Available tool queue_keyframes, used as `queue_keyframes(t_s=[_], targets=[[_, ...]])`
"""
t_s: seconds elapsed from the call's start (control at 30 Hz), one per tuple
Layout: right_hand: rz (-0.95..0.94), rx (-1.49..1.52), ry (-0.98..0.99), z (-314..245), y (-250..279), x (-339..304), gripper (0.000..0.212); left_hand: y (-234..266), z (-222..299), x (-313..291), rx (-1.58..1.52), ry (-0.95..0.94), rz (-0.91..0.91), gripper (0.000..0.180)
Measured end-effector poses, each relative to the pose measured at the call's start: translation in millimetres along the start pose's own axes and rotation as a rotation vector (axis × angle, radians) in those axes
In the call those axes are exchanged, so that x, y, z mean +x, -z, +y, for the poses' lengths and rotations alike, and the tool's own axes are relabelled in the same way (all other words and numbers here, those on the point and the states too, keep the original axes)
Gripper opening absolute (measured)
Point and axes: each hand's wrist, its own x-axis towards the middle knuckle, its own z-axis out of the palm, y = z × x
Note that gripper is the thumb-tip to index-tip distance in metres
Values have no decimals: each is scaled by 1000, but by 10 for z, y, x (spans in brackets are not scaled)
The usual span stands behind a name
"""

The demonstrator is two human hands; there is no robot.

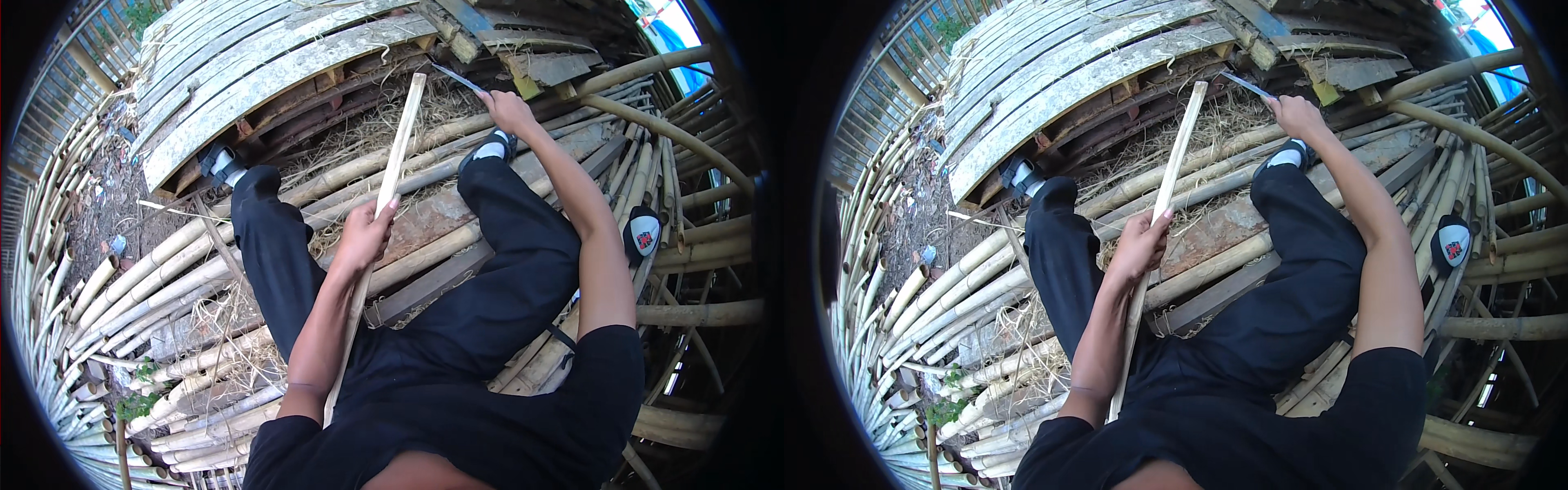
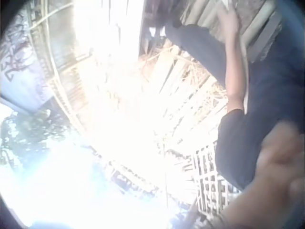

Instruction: The person shaves a thin strip of wood with a knife while sitting on a pile of bamboo poles.

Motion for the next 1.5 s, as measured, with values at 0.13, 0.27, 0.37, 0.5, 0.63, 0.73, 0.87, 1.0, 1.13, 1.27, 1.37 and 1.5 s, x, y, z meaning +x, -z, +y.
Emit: queue_keyframes(t_s=[0.13, 0.27, 0.37, 0.5, 0.63, 0.73, 0.87, 1.0, 1.13, 1.27, 1.37, 1.5], targets=[[29, 234, 28, -15, -234, -428, 54, 59, -95, 175, 50, -33, 100, 34], [-85, 356, 87, -148, -119, -605, 49, -22, -60, 173, 136, -45, 77, 31], [-88, 416, 234, -436, 23, -706, 41, -1, -90, 233, 50, -56, -14, 28], [-131, 394, 471, -765, 40, -744, 42, 21, -103, 275, 52, -124, -78, 23], [-296, 298, 507, -1056, -18, -851, 46, 80, -71, 277, 212, -178, 42, 20], [-347, 280, 536, -1092, -158, -913, 48, 110, -212, 394, 508, -289, 228, 23], [-356, 300, 554, -1120, -345, -947, 48, 37, -216, 375, 633, -372, 365, 26], [-246, 230, 619, -1099, -374, -869, 47, -29, -145, 295, 659, -333, 386, 28], [-172, 148, 618, -1085, -403, -709, 47, 8, -146, 317, 600, -332, 389, 28], [-194, 169, 409, -1116, -378, -481, 48, 157, -312, 392, 616, -358, 383, 26], [13, -21, -25, -2, -118, 88, 58, 59, -292, 119, 306, -243, 132, 19], [195, 166, -55, 182, -269, -241, 53, 124, -264, 236, 289, -203, 140, 21]])
